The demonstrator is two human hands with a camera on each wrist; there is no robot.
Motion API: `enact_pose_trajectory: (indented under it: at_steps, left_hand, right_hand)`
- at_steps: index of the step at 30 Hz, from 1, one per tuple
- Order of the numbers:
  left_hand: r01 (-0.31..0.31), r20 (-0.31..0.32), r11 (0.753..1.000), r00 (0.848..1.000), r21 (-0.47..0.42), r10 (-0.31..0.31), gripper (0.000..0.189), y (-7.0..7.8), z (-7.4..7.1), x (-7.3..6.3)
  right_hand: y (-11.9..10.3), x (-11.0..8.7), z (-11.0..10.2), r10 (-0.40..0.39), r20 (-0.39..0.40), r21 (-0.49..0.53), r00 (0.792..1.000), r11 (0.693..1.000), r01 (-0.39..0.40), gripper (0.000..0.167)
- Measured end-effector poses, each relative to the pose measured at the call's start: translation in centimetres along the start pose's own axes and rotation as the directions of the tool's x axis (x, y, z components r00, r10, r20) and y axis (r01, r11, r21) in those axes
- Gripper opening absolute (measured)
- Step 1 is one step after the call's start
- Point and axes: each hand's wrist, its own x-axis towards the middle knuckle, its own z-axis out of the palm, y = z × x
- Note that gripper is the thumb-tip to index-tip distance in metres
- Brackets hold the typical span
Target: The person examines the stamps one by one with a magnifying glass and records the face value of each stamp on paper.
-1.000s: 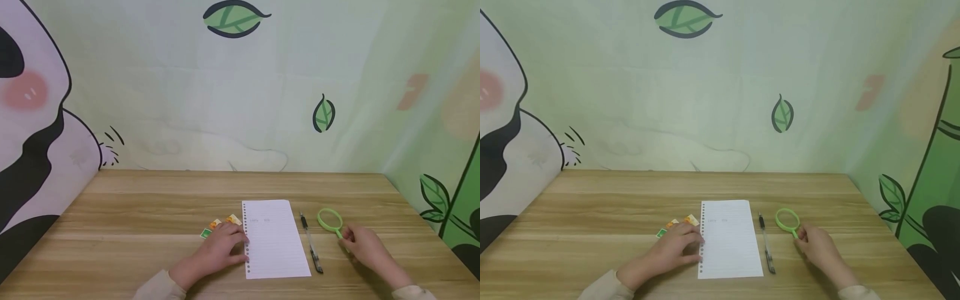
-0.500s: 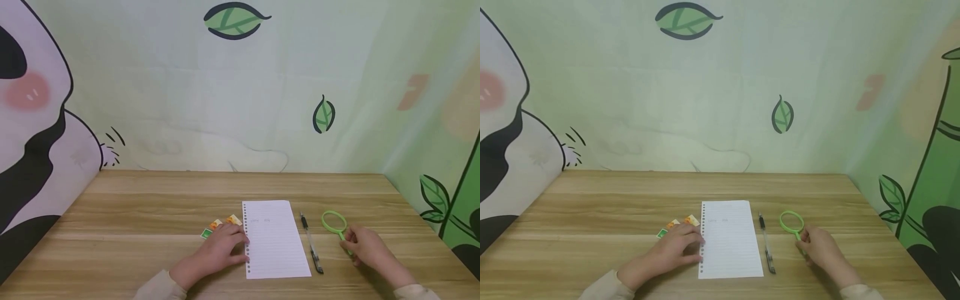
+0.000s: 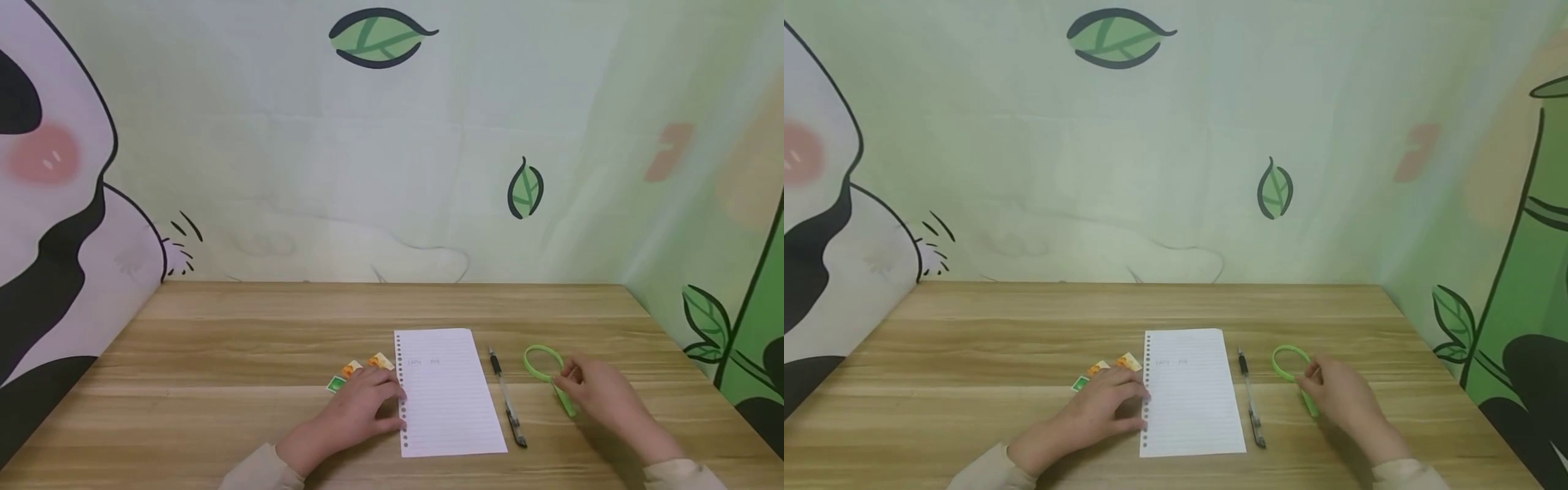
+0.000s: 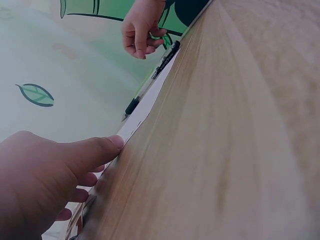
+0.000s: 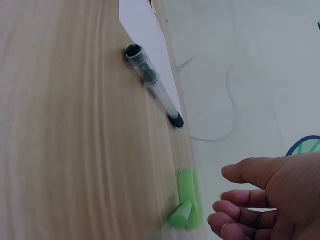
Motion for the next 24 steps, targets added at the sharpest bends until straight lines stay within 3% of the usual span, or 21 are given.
enact_pose_trajectory:
  at_steps: [8, 15, 24]
  left_hand:
    - [-0.005, -0.004, 1.000, 1.000, 0.002, 0.005, 0.031, -0.3, 0.2, 0.0]
    - [-0.009, -0.012, 1.000, 1.000, 0.005, 0.009, 0.032, -0.4, 0.3, 0.0]
    - [-0.004, -0.002, 1.000, 1.000, 0.008, 0.004, 0.031, -0.4, 0.3, 0.0]
  right_hand:
    - [-1.6, 0.4, 1.1, -0.178, -0.058, 0.055, 0.982, 0.982, 0.181, 0.016]
    - [-2.5, 0.9, 2.2, -0.277, -0.056, 0.101, 0.959, 0.954, 0.281, 0.021]
    - [-3.3, 1.8, 3.4, -0.375, 0.035, 0.169, 0.927, 0.916, 0.364, 0.022]
